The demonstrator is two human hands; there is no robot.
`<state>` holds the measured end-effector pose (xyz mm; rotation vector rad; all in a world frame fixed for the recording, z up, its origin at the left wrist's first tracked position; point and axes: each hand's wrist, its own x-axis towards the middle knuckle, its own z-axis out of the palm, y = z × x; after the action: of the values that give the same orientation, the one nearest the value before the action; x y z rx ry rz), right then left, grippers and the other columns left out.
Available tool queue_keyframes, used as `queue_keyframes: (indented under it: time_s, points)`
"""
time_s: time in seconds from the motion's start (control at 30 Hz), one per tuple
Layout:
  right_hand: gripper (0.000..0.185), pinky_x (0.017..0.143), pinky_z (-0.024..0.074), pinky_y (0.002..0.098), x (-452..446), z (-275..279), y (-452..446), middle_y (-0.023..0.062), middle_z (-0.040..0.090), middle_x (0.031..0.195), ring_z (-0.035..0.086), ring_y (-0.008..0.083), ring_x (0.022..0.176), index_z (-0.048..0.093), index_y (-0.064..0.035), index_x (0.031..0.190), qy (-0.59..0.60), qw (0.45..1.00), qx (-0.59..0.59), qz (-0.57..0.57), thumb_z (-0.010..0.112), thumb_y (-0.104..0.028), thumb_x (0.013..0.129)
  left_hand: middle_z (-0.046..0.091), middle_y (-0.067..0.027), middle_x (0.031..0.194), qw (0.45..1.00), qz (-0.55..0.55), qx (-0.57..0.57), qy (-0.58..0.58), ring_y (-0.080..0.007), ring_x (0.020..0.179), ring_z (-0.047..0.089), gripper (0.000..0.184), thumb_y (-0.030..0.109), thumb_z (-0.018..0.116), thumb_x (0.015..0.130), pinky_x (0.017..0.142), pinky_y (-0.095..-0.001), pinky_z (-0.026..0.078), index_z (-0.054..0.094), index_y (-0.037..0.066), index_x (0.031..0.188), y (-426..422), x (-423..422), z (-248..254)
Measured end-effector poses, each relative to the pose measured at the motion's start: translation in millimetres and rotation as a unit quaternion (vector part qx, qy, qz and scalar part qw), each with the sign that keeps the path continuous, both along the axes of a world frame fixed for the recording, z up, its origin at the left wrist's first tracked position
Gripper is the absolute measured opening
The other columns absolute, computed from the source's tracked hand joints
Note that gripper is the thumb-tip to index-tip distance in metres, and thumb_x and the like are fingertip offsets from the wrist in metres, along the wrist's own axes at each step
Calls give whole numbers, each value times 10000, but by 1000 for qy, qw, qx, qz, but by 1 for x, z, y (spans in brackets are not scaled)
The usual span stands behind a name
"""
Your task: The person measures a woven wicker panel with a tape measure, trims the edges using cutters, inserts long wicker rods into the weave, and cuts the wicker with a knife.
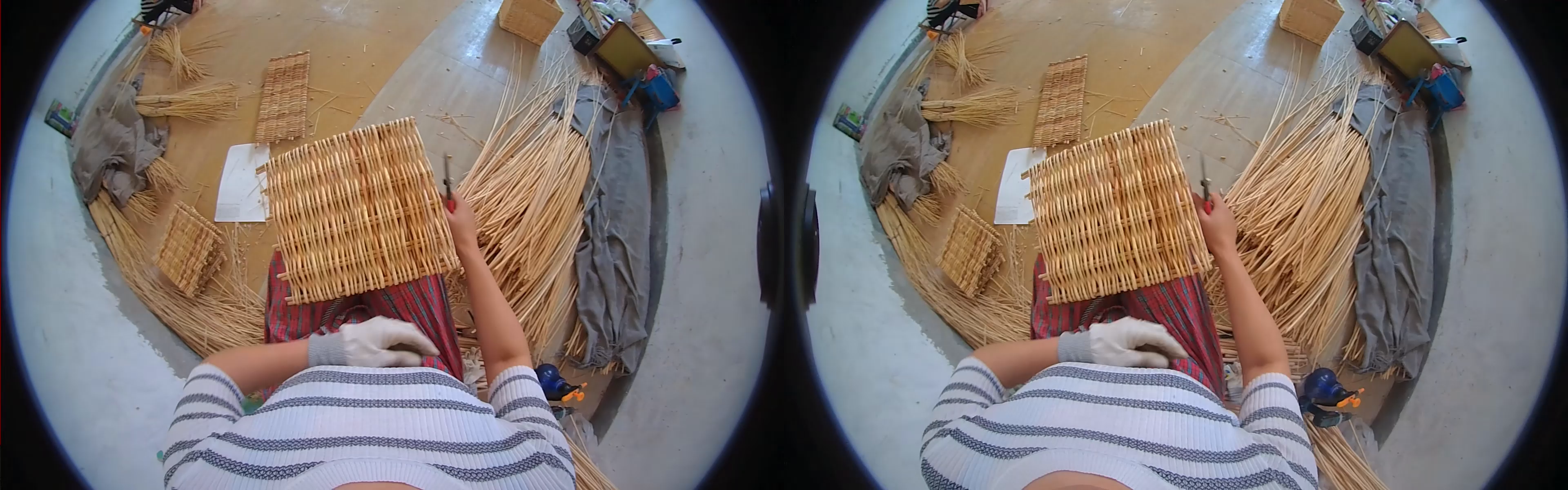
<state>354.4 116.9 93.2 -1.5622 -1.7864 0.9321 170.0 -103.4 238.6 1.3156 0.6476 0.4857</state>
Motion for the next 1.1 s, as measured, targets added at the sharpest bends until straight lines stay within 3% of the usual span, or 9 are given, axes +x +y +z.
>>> queue_keyframes:
  time_s: [0.07, 0.17, 0.2, 0.23, 0.4, 0.5, 0.67, 0.73, 1.1]
  points:
    - [494, 798, 522, 407, 7, -7, -21, 201, 715, 926, 690, 315, 872, 682, 2, 1057, 133, 986, -90, -33, 661, -481, 953, 663, -142, 1261, 975, 4, 216, 48, -295, 1172, 652, 428, 110, 719, 932, 1009, -373, 534, 622, 66, 1347, 31, 7, 11]
    - [404, 828, 533, 389, 34, -61, -58, 160, 741, 1027, 698, 258, 908, 693, -6, 1102, 336, 926, -167, -40, 662, -382, 955, 478, -176, 1517, 734, 5, 596, 324, -345, 1517, 314, 714, 433, 776, 819, 1256, -603, 162, 556, 132, 1428, 85, 19, 32]
    - [317, 828, 538, 361, 31, -38, -72, 121, 737, 1072, 685, 205, 925, 698, -25, 1106, 111, 992, 17, 51, 641, -299, 957, 496, -161, 1519, 704, 2, 619, 348, -359, 1526, 305, 661, 436, 782, 813, 1263, -608, 118, 595, 123, 1365, 102, 19, 8]
    - [298, 769, 533, 350, 24, -31, -83, 89, 725, 964, 674, 185, 863, 693, -36, 1101, 312, 943, -111, -1, 648, -299, 970, 496, -161, 1519, 704, -9, 618, 349, -359, 1526, 305, 661, 436, 782, 813, 1263, -608, 118, 595, 123, 1365, 115, 16, 6]
    - [377, 640, 485, 392, 33, 46, -117, 118, 626, 732, 621, 265, 639, 615, -40, 991, 59, 994, -87, -21, 681, -411, 974, 626, -132, 1286, 735, 191, 515, 398, -410, 1360, 490, 505, 446, 742, 840, 1234, -623, 133, 634, 99, 1191, 173, -11, 11]
    - [419, 625, 476, 424, 27, 71, -126, 127, 591, 694, 610, 328, 623, 579, -45, 959, 43, 996, -69, -35, 677, -452, 972, 633, -127, 1244, 727, 208, 523, 394, -405, 1331, 508, 491, 443, 740, 847, 1230, -625, 138, 629, 94, 1174, 170, -16, 10]
    - [508, 643, 475, 477, 13, 82, -121, 156, 591, 721, 638, 387, 705, 571, -50, 968, 84, 993, -75, -40, 664, -549, 947, 625, -136, 1160, 719, 206, 520, 411, -387, 1242, 549, 466, 408, 754, 835, 1224, -616, 161, 640, 84, 1150, 169, -13, 11]
    - [519, 672, 490, 490, 9, 81, -114, 168, 624, 776, 658, 388, 761, 591, -58, 1001, 0, 999, -28, -29, 669, -566, 931, 620, -134, 1151, 733, 217, 507, 399, -375, 1218, 559, 450, 378, 763, 821, 1221, -616, 159, 645, 88, 1145, 170, -12, 9]
    - [481, 752, 520, 499, 13, 90, -91, 148, 660, 839, 677, 381, 844, 619, -72, 1064, -1, 998, -50, 26, 680, -531, 930, 599, -121, 1134, 722, 196, 515, 419, -369, 1213, 551, 464, 381, 762, 807, 1216, -644, 109, 640, 95, 1151, 172, -11, 10]
